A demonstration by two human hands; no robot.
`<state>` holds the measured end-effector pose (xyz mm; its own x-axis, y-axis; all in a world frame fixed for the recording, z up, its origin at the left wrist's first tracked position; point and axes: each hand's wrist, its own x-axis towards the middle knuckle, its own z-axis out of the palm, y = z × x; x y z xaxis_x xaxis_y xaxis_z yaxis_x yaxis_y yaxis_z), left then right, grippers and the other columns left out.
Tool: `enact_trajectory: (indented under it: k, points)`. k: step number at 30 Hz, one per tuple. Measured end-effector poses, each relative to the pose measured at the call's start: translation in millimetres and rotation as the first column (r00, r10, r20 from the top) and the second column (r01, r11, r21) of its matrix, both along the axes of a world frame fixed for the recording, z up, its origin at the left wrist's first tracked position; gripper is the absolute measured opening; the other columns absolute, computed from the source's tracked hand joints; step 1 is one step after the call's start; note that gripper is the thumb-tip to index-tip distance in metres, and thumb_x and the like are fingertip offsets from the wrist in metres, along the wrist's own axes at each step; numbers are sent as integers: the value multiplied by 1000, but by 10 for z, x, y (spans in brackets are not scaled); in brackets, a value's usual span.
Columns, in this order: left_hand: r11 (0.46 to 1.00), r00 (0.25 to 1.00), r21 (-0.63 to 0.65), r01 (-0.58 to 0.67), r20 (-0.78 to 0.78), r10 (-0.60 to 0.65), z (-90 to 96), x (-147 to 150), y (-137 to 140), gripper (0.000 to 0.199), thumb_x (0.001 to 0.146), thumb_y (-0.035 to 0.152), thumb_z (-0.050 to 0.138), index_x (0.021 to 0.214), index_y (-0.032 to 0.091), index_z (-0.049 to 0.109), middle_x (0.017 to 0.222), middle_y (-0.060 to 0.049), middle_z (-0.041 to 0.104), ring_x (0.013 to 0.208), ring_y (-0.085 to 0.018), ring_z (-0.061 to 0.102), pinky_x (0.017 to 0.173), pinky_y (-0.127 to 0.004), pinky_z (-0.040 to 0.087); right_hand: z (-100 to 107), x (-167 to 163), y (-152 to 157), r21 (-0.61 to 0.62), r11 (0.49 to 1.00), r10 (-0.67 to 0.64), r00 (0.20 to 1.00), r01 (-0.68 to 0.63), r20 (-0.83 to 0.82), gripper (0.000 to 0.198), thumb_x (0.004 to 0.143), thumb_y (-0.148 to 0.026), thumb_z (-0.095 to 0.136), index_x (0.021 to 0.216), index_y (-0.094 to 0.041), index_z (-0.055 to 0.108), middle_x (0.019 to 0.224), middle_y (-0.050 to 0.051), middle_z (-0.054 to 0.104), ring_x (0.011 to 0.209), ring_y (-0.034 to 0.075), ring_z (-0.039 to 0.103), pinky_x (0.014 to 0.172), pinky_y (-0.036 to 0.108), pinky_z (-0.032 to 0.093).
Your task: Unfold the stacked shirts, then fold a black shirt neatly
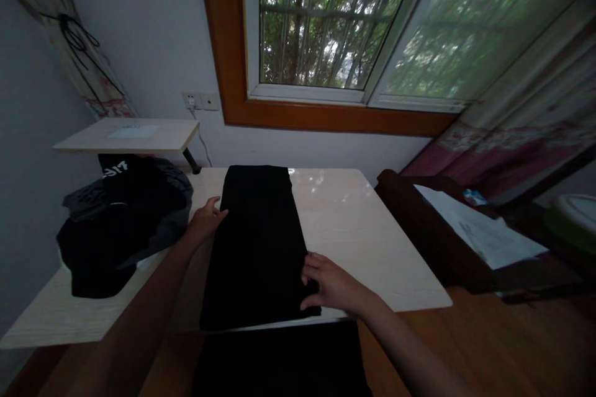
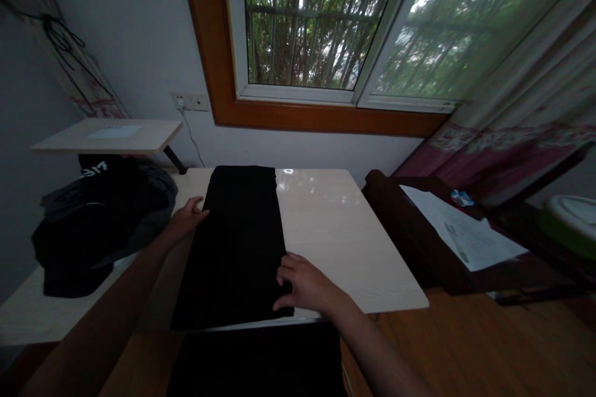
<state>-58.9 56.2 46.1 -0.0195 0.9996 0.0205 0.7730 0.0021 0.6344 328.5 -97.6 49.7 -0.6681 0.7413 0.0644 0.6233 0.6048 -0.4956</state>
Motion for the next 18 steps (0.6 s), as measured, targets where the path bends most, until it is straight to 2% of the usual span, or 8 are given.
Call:
enact_trajectory:
  k: [4, 7, 9, 11, 15, 18]
  points:
    - [995, 994, 21, -96, -47, 97, -26, 219, 192, 59, 94, 40, 50, 146, 14, 42, 95, -9, 72, 90, -25, 69, 83, -35, 50, 48, -42, -47, 21, 999, -40, 999, 41, -11, 33, 85, -48, 78, 89, -19, 63, 90, 4, 59, 93, 21, 55, 86, 34, 43]
    - [980, 985, 131, -151, -66, 161, -46, 329, 179, 53, 97, 29, 42, 148, 16, 39, 112, -14, 70, 104, -28, 68, 90, -39, 50, 49, -86, -81, 50, 996, -75, 997, 75, -1, 19, 96, -36, 67, 87, -20, 62, 88, 4, 59, 91, 20, 54, 86, 34, 43]
    - [956, 976, 241, -168, -99, 196, -82, 341, 123, 50, 99, 24, 36, 148, 17, 40, 127, -16, 64, 115, -28, 64, 95, -39, 48, 27, -109, -105, 75, 995, -73, 997, 71, 17, 16, 95, -32, 66, 87, -20, 61, 87, 3, 58, 89, 20, 53, 85, 34, 42]
    - [943, 961, 292, -160, -172, 217, -118, 317, 54, 47, 101, 24, 32, 147, 18, 42, 131, -17, 61, 114, -28, 64, 95, -39, 48, 3, -122, -129, 98, 994, -56, 998, 52, 39, 13, 92, -30, 67, 87, -20, 60, 88, 4, 58, 87, 20, 52, 84, 34, 42]
    - [970, 895, 211, -124, -398, 201, -126, 265, -55, 45, 103, 27, 30, 143, 25, 50, 119, -14, 61, 90, -26, 67, 81, -39, 49, -1, -127, -171, 118, 993, -27, 998, 20, 60, 10, 90, -27, 67, 87, -20, 59, 89, 4, 59, 89, 21, 52, 86, 35, 42]
    - [974, 847, 212, -82, -501, 180, -85, 268, -73, 45, 101, 26, 33, 141, 25, 53, 117, -14, 58, 91, -26, 64, 79, -38, 48, 25, -120, -182, 111, 994, -17, 998, 9, 64, 9, 89, -26, 67, 87, -21, 60, 88, 4, 59, 89, 21, 53, 87, 36, 42]
